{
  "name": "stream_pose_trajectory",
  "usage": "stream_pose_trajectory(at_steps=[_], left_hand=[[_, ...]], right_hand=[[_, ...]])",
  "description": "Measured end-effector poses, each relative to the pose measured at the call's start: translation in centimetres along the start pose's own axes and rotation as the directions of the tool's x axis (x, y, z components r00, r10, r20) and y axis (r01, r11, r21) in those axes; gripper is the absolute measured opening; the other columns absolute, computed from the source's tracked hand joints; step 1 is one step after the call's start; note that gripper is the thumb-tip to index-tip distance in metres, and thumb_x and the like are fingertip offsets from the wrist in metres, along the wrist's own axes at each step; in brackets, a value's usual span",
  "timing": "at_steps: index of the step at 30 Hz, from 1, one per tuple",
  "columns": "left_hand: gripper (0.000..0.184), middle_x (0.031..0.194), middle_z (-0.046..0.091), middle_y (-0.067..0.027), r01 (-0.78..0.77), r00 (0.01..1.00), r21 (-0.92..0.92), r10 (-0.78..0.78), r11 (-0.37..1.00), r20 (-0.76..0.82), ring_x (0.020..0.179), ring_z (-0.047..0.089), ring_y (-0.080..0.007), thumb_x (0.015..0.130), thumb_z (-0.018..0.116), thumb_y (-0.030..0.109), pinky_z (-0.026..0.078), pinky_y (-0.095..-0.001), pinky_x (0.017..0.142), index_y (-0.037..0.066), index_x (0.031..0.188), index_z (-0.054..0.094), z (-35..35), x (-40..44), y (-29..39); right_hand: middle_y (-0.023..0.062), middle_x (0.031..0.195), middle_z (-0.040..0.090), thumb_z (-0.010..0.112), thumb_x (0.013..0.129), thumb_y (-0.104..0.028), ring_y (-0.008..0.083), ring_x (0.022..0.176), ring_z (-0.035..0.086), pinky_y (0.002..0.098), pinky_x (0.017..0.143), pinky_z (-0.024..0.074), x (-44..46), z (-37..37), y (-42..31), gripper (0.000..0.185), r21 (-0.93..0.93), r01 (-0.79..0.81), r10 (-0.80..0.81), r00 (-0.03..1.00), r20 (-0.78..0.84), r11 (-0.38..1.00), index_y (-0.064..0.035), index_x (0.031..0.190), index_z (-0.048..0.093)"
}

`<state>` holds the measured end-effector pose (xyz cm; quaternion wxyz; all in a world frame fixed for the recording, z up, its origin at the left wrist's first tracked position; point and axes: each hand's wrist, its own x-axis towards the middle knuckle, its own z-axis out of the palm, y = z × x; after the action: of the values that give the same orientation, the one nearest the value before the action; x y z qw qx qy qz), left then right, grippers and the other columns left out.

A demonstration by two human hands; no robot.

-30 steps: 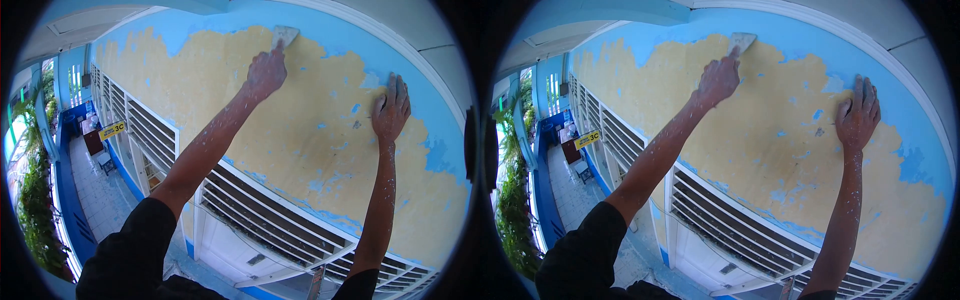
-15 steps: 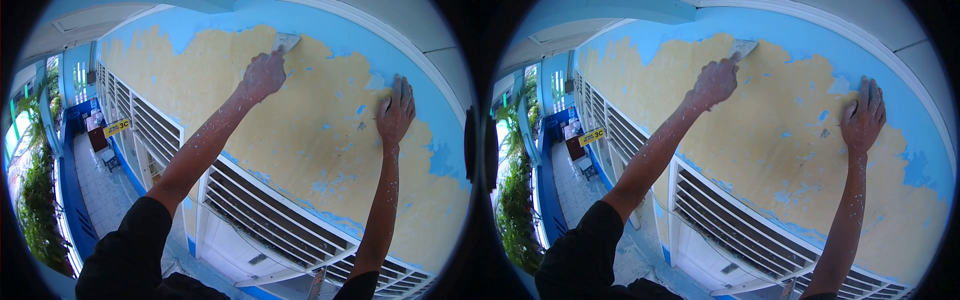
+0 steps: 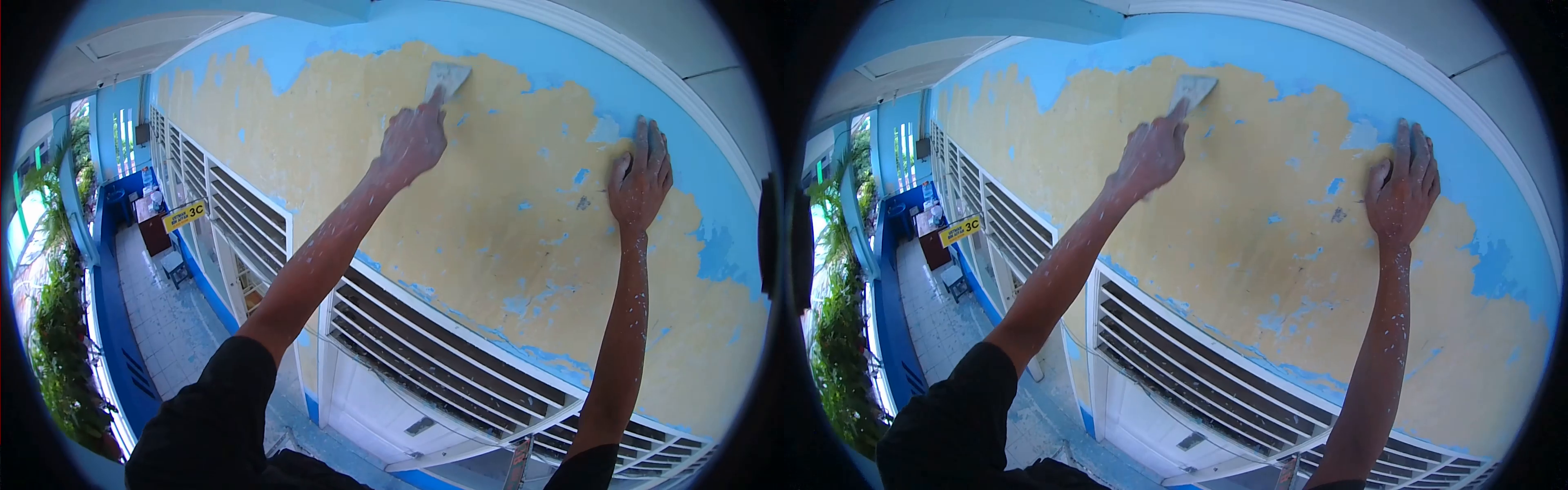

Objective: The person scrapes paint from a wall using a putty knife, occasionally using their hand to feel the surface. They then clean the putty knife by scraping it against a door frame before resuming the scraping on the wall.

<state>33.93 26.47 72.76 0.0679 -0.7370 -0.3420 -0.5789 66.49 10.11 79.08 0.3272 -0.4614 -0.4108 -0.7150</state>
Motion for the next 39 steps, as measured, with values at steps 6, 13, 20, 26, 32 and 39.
stream_pose_trajectory(at_steps=[6,13,20,26,32,39], left_hand=[[0.042,0.090,0.071,-0.0283,-0.010,0.995,0.062,0.016,0.998,-0.101,0.085,0.069,-0.0485,0.102,0.049,0.020,0.050,-0.0616,0.084,0.003,0.139,0.056,0.7,2.7,-2.1],[0.045,0.103,0.072,-0.0252,0.041,0.999,0.086,-0.044,0.995,0.031,0.095,0.068,-0.0479,0.102,0.049,0.023,0.053,-0.0595,0.088,0.002,0.141,0.054,-1.2,1.1,-4.4],[0.039,0.078,0.071,-0.0230,0.151,0.985,-0.033,-0.147,0.988,0.090,0.050,0.068,-0.0296,0.101,0.047,0.017,0.061,-0.0440,0.060,0.003,0.133,0.063,-4.8,4.0,-4.9],[0.038,0.091,0.073,-0.0261,0.073,0.997,0.126,-0.069,0.989,-0.036,0.078,0.073,-0.0433,0.101,0.048,0.023,0.058,-0.0555,0.079,0.008,0.132,0.064,-1.2,1.3,-11.8],[0.034,0.074,0.070,-0.0193,0.238,0.966,-0.062,-0.229,0.969,0.120,0.047,0.067,-0.0276,0.102,0.048,0.020,0.059,-0.0402,0.047,0.002,0.121,0.069,-6.7,2.1,-10.5],[0.040,0.072,0.070,-0.0210,0.169,0.984,-0.086,-0.173,0.982,-0.047,0.045,0.066,-0.0283,0.103,0.047,0.019,0.058,-0.0421,0.047,0.008,0.138,0.061,-3.7,5.1,-12.1]], right_hand=[[0.0068,0.155,0.048,0.053,0.093,-0.014,0.0297,0.145,0.044,0.0479,0.118,0.0347,0.1,0.0,-0.1,0.064,0.010,0.024,-0.024,0.999,-0.027,1.000,-0.0207,0.156,0.045],[0.0060,0.155,0.048,0.051,0.094,-0.014,0.0273,0.145,0.044,0.0468,0.118,0.0340,0.1,0.1,-0.1,0.063,0.002,0.008,-0.008,1.000,-0.015,1.000,-0.0216,0.156,0.045],[0.0061,0.157,0.047,0.051,0.094,-0.013,0.0281,0.145,0.044,0.0464,0.118,0.0342,0.1,0.2,-0.1,0.063,-0.014,0.027,-0.027,0.999,-0.026,1.000,-0.0209,0.156,0.044],[0.0059,0.157,0.046,0.051,0.094,-0.013,0.0279,0.144,0.044,0.0461,0.118,0.0348,0.1,0.1,0.0,0.063,-0.012,0.038,-0.038,0.998,-0.043,0.999,-0.0205,0.156,0.044],[0.0058,0.157,0.047,0.050,0.094,-0.013,0.0280,0.144,0.045,0.0464,0.118,0.0354,0.2,0.1,-0.3,0.063,-0.031,0.036,-0.037,0.999,-0.031,0.999,-0.0195,0.156,0.044],[0.0059,0.157,0.047,0.050,0.095,-0.012,0.0278,0.144,0.045,0.0462,0.117,0.0367,0.2,0.0,-0.1,0.062,-0.040,0.054,-0.055,0.998,-0.012,0.998,-0.0203,0.157,0.044]])
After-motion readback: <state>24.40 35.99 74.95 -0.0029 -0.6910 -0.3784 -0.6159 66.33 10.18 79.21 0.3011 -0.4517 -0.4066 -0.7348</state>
